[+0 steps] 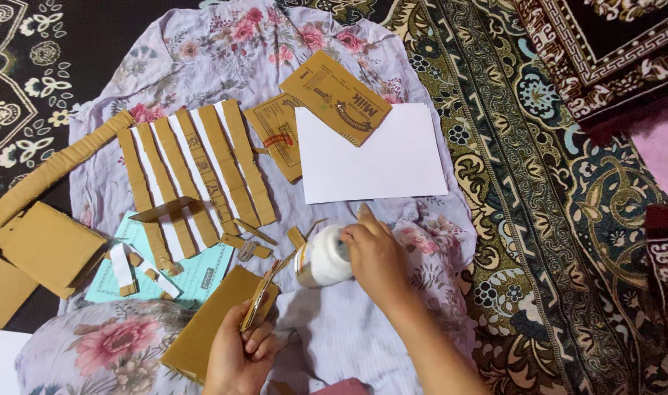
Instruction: The person assembles a cardboard structure by cutting pieces with scissors, applying glue with a brush, and attaching them to a striped base. The person handles cardboard pieces, scissors, glue, and a brush while working on the floor.
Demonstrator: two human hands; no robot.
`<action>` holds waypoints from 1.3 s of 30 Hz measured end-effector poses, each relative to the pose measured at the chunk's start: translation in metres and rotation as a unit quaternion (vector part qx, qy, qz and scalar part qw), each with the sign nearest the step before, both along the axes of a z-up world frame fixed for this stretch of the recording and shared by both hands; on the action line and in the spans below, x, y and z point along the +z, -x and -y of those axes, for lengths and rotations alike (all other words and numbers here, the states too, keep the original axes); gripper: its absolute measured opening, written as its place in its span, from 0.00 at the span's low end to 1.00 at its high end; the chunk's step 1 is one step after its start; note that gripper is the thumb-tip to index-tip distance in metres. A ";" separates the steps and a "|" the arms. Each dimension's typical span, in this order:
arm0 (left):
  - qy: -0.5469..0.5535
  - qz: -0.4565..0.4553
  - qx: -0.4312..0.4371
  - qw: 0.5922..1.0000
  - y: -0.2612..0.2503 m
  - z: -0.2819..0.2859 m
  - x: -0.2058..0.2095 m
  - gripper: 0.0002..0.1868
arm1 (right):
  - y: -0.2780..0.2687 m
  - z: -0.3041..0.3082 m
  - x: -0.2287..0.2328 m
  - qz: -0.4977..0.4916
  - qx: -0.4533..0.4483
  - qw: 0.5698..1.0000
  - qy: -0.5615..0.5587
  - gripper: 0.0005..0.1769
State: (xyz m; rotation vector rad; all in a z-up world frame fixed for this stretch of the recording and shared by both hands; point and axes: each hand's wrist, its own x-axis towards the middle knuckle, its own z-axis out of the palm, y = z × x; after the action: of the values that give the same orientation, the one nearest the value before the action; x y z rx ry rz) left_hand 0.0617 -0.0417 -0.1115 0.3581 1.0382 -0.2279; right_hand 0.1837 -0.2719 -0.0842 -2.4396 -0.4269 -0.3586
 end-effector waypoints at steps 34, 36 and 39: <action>0.090 0.207 0.065 0.972 0.040 -0.002 0.082 0.10 | 0.135 0.007 0.123 -0.251 -0.033 0.741 -0.623 0.12; 0.107 0.238 0.075 0.962 0.046 -0.002 0.090 0.11 | 0.142 -0.005 0.127 -0.260 -0.010 0.746 -0.613 0.12; 0.116 0.257 0.083 0.956 0.054 -0.003 0.102 0.16 | 0.149 -0.017 0.128 -0.267 0.009 0.756 -0.598 0.11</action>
State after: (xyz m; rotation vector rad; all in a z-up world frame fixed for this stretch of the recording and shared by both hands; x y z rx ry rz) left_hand 0.0079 -0.0390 -0.0094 0.1034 0.5161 -0.0929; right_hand 0.0346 -0.2545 0.0436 -1.1577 0.0733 0.1068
